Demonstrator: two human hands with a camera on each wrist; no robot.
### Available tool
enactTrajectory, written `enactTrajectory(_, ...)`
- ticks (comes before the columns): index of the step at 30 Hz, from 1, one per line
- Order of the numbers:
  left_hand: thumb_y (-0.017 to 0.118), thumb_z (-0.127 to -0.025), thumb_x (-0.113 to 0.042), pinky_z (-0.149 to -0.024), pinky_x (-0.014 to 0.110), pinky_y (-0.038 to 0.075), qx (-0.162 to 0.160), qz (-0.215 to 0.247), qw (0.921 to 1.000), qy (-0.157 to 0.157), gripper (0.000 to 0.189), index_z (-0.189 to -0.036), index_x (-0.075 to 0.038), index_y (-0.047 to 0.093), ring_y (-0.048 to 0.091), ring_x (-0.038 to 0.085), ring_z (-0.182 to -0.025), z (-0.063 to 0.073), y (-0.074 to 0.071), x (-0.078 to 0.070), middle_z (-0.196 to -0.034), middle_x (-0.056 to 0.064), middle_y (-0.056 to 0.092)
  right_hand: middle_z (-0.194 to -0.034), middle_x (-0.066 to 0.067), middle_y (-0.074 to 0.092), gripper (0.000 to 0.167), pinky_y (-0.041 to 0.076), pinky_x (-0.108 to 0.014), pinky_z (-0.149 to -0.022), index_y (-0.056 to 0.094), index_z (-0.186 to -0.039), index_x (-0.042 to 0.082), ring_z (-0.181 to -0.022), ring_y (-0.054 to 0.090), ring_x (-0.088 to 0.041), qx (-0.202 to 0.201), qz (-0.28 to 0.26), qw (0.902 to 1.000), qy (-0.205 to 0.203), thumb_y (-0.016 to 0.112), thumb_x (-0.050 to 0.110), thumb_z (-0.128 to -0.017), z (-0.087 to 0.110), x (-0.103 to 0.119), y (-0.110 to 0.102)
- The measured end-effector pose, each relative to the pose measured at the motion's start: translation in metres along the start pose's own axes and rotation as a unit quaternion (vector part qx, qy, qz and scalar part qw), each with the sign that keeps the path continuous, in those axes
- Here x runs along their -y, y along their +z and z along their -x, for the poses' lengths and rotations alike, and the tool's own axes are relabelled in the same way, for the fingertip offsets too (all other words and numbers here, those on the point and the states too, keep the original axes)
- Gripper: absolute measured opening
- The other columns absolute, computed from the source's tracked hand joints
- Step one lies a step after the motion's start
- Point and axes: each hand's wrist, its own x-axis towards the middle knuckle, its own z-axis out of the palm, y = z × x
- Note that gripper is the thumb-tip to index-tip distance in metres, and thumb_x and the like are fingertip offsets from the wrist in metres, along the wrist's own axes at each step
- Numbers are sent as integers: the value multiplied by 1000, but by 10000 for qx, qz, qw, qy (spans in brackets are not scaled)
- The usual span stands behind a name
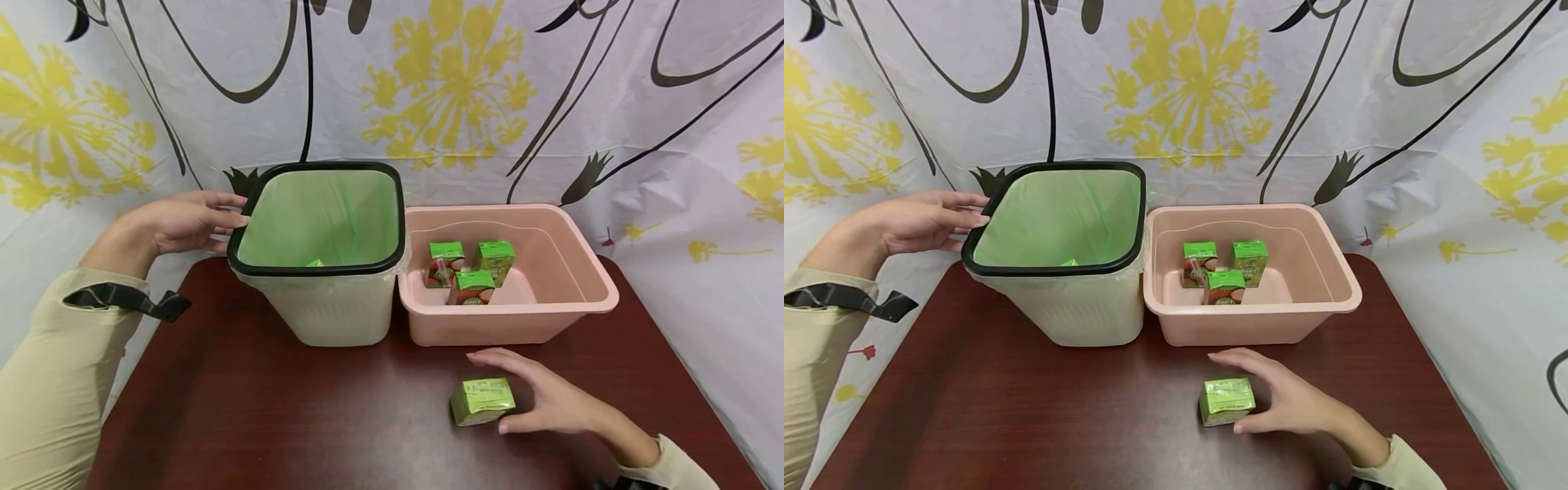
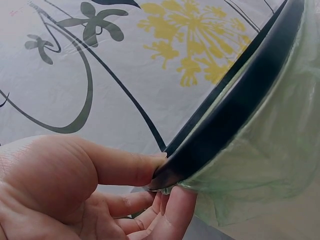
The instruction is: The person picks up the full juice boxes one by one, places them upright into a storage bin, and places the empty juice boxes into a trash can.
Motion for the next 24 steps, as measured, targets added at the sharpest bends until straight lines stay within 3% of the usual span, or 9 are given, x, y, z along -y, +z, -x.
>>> enactTrajectory(6,43,-109,-15,-91,30,53,0,5,10000,-16,71,-162,-1,-1,59,1,-106,0,-1,-1,-132,-1,49,-148,-3,53,83,38,-21,-108,48,-151,17,-133,50,-17,231,-241,9989,332,89,21,-79,-6,-6,12)
enactTrajectory(10,44,-109,-15,-91,30,54,-6,35,10000,-31,70,-162,-1,-1,60,1,-106,0,0,0,-129,-3,50,-143,-5,57,76,45,-25,-100,52,-149,21,-122,57,-17,387,-410,9973,466,87,21,-83,-10,-8,17)
enactTrajectory(17,43,-109,-14,-90,30,54,16,102,9999,-32,70,-162,-1,-2,60,1,-106,-1,-1,0,-124,-6,53,-127,-6,67,57,53,-26,-79,60,-142,17,-98,63,-11,409,-584,9974,-60,81,17,-89,-15,-13,21)
enactTrajectory(24,43,-109,-14,-91,30,54,19,111,9999,-25,71,-162,-1,-2,60,0,-105,0,-2,0,-122,-8,54,-123,-2,69,54,56,-26,-70,61,-141,18,-87,64,-7,448,-621,9970,83,79,15,-90,-21,-3,8)
